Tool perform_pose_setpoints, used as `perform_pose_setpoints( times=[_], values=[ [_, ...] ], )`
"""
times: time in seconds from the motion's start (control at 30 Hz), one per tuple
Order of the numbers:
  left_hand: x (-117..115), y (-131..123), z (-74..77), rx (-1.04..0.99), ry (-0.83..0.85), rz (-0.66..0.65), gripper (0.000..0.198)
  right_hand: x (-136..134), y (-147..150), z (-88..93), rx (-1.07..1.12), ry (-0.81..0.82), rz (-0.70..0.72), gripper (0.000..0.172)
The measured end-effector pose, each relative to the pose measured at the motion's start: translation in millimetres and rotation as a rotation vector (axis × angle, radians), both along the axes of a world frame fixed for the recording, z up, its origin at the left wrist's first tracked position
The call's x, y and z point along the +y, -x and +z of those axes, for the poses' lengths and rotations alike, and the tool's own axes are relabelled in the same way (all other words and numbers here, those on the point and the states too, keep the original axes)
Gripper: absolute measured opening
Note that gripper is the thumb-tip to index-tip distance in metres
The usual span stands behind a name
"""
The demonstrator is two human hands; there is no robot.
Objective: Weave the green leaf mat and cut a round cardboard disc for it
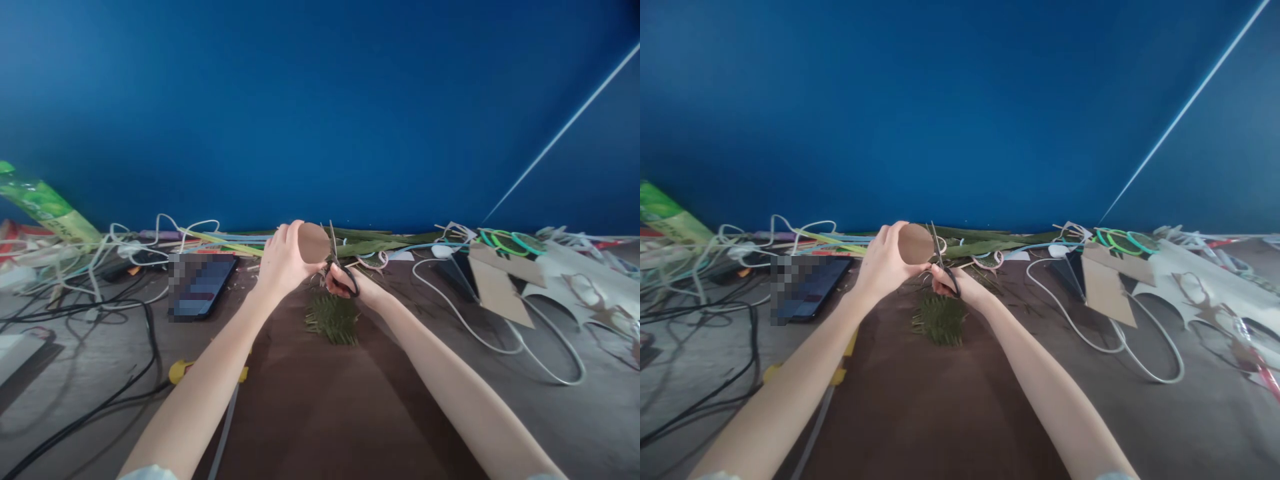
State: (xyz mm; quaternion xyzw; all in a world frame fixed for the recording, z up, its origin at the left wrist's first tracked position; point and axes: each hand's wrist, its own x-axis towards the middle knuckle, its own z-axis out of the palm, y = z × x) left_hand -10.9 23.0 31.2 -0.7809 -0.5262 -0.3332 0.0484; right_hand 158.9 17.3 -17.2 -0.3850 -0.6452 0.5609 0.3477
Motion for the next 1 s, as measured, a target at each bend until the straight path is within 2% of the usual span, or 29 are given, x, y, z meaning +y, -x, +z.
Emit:
perform_pose_setpoints(
  times=[0.2,0.37,0.57,0.73,1.0],
  values=[
    [0.4,-0.2,-1.0,-0.014,0.018,0.027,0.073,-0.9,4.7,0.1,-0.008,0.057,0.001,0.064],
    [-0.1,-3.6,-5.5,-0.06,0.007,0.029,0.073,1.3,8.3,-5.0,0.014,0.042,-0.001,0.067],
    [-3.3,-9.6,-9.1,-0.081,-0.021,0.067,0.072,0.8,8.9,-5.8,-0.029,-0.077,-0.092,0.066],
    [-3.9,-9.8,-8.2,-0.083,0.006,0.08,0.072,1.4,7.2,-6.3,-0.08,-0.192,-0.11,0.065],
    [-1.8,-7.7,-7.4,-0.072,0.013,0.073,0.071,3.2,4.8,-7.4,-0.15,-0.183,-0.17,0.06]
  ],
)
